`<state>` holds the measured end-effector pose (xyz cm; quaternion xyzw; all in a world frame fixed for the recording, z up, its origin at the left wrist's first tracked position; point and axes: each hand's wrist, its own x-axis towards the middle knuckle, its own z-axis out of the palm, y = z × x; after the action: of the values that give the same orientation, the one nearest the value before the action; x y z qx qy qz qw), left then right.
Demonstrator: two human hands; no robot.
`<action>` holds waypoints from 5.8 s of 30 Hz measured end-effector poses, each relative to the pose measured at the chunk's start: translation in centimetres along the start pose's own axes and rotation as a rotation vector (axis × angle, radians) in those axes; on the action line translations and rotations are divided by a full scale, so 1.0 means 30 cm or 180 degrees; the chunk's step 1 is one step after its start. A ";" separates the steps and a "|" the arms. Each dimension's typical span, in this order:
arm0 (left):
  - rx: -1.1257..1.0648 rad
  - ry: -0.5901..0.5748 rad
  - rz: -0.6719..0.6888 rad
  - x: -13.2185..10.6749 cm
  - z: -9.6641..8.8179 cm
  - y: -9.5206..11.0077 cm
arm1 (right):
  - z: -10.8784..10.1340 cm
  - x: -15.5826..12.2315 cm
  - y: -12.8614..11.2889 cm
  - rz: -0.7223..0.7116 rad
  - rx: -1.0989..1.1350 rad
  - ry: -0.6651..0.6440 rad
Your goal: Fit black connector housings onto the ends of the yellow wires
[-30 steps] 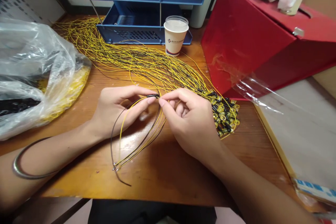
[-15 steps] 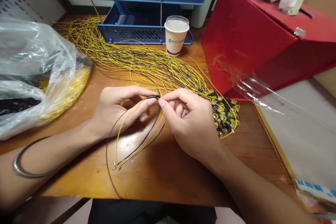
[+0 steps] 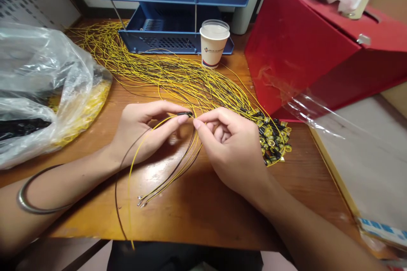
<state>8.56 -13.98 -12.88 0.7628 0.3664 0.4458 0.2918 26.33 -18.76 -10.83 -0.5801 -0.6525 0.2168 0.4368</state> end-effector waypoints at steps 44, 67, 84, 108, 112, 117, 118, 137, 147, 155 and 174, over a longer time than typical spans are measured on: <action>0.0211 0.0241 -0.0276 -0.014 0.011 0.003 | 0.006 -0.001 0.005 0.0505 0.0539 -0.0425; 0.0012 -0.0171 -0.0117 -0.005 -0.003 0.008 | 0.001 -0.005 -0.003 0.0288 0.0388 -0.0348; -0.0012 -0.0158 -0.0093 -0.007 0.009 0.010 | 0.009 -0.015 0.008 0.0103 0.0043 -0.0176; -0.0122 0.0147 -0.0437 0.003 0.010 0.010 | 0.013 -0.011 0.030 -0.0003 0.0118 -0.0113; -0.0145 -0.0119 -0.0337 -0.005 0.012 0.015 | 0.016 -0.011 0.030 -0.0067 0.0104 -0.0153; 0.0003 -0.0031 -0.0268 0.000 0.011 0.013 | 0.022 -0.012 0.030 -0.0020 0.0124 -0.0161; 0.0007 0.0062 -0.0311 0.003 0.010 0.012 | 0.022 -0.013 0.031 0.0001 0.0133 -0.0125; -0.0671 -0.0583 -0.0855 0.016 -0.005 0.021 | 0.024 -0.007 0.035 0.0064 -0.0031 -0.0010; -0.2258 -0.1370 -0.2434 0.090 -0.072 -0.028 | 0.015 -0.006 0.030 0.0020 -0.0049 0.0020; -0.1413 -0.0959 -0.2267 0.076 -0.053 -0.007 | 0.004 -0.008 0.008 -0.0406 -0.0071 -0.0630; -0.0924 -0.0865 -0.1713 0.048 -0.012 0.007 | -0.013 -0.020 0.001 -0.1150 0.0290 -0.2073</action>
<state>8.78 -12.86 -11.89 0.6417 0.4451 0.2946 0.5508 26.62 -19.41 -10.86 -0.3363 -0.8387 0.3382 0.2628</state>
